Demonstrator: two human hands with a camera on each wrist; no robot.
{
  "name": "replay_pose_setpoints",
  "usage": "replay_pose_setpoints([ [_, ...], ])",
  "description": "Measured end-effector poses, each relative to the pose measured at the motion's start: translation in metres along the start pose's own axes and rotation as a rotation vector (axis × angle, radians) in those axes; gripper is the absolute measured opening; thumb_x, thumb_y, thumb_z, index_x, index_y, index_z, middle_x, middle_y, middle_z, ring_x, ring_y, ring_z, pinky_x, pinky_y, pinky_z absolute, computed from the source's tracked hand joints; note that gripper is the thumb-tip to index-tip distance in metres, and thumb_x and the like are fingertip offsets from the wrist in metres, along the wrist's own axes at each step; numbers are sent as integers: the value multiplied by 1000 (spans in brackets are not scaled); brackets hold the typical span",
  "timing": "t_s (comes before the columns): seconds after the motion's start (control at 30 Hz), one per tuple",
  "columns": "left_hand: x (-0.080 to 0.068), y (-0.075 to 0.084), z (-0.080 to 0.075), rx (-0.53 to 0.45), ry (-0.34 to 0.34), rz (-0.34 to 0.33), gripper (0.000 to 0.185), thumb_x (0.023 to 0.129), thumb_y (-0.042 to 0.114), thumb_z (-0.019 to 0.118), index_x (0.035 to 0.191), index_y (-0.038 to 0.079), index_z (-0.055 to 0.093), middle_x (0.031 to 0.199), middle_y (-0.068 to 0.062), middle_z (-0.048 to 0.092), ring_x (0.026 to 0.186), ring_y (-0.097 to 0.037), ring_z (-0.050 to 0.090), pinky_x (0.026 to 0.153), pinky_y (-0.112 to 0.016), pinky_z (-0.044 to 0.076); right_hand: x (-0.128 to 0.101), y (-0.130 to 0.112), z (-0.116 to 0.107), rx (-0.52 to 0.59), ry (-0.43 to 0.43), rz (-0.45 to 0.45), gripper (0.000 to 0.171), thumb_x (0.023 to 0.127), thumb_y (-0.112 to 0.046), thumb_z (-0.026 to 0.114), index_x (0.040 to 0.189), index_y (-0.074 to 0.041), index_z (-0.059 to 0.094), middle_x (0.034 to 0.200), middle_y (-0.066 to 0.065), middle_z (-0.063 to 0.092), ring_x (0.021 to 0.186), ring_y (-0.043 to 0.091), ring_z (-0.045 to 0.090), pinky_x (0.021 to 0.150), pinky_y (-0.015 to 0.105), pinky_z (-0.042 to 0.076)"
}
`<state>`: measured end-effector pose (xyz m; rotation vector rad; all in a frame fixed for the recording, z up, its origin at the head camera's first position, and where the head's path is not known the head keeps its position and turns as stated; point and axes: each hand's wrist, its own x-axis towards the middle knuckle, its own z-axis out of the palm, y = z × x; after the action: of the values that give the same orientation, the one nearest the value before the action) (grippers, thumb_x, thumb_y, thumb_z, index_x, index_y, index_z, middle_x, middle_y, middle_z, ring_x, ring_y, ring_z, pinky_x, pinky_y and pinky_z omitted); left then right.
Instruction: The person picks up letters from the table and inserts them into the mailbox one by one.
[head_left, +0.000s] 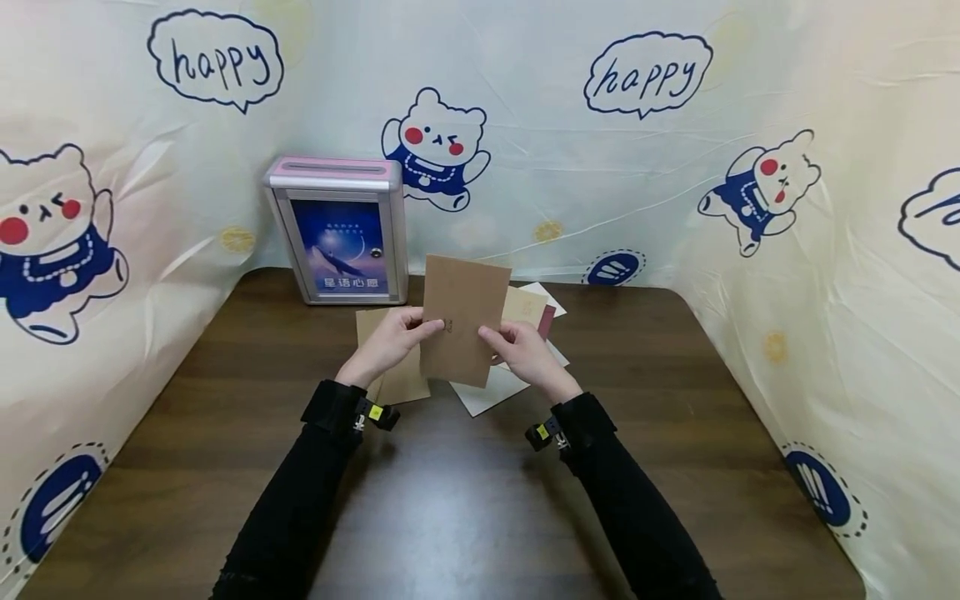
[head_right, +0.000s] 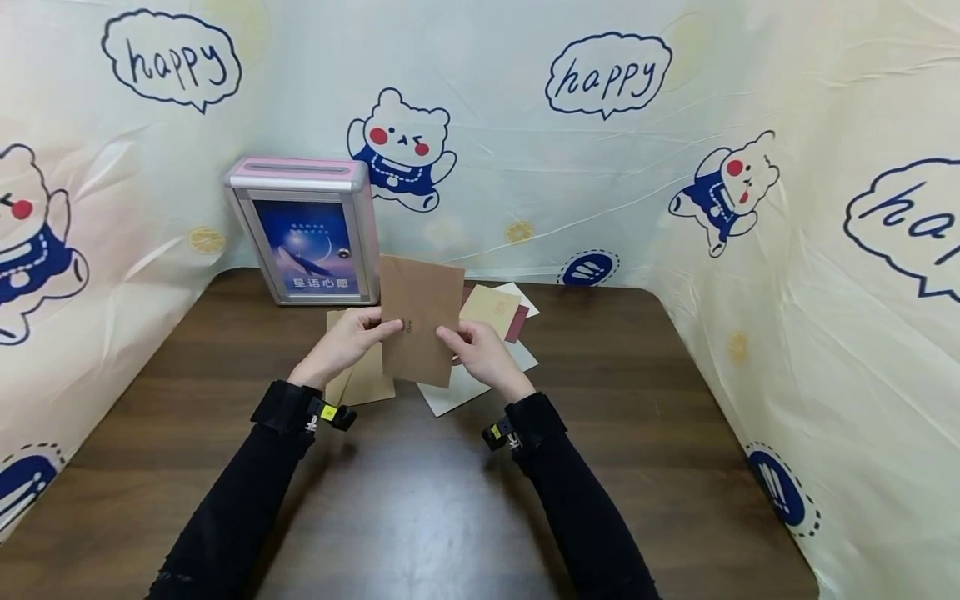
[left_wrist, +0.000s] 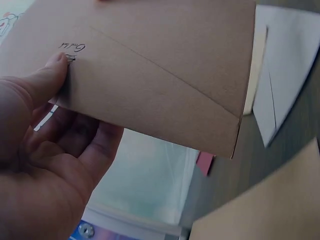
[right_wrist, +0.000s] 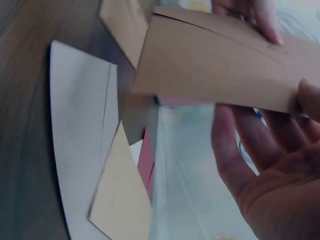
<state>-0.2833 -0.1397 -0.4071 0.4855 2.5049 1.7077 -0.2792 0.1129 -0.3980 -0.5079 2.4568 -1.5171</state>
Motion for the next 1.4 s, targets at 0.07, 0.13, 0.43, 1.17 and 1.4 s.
replay_pose_setpoints([
  [0.07, 0, -1, -3, 47, -15, 2, 27, 100, 33, 63, 103, 7, 72, 92, -2, 60, 83, -18, 47, 77, -30, 38, 0, -5, -3, -61, 0, -5, 38, 104, -36, 56, 122, -5, 69, 118, 15, 73, 98, 22, 70, 78, 33, 60],
  [0.13, 3, -1, -7, 83, -25, 9, 27, 100, 34, 64, 100, 8, 72, 90, -2, 58, 82, -18, 46, 75, -30, 36, 0, -11, -6, -118, 5, -14, 36, 103, -36, 58, 120, -7, 70, 115, 13, 74, 94, 21, 70, 76, 33, 60],
  [0.43, 0, 3, -34, 248, -110, -13, 24, 102, 26, 61, 116, 12, 74, 115, -9, 73, 101, -18, 66, 89, -36, 53, 8, -24, -4, -260, -30, -106, 27, 101, -34, 61, 105, -12, 76, 86, 6, 73, 76, 20, 66, 61, 29, 52],
  [1.17, -6, 58, -134, 539, -199, 48, 20, 101, 26, 62, 100, 13, 77, 101, -6, 76, 82, -13, 62, 76, -34, 52, 42, -116, 3, -448, -82, -331, 22, 101, -26, 62, 105, -11, 78, 55, -4, 54, 57, 7, 50, 54, 21, 35],
  [1.4, -4, 116, -178, 549, -59, 24, 25, 104, 27, 56, 106, 8, 73, 112, -13, 75, 85, -12, 70, 73, -25, 52, 78, -183, -12, -372, -19, -333, 22, 101, -26, 63, 113, -14, 76, 89, 3, 76, 63, 13, 58, 54, 24, 41],
])
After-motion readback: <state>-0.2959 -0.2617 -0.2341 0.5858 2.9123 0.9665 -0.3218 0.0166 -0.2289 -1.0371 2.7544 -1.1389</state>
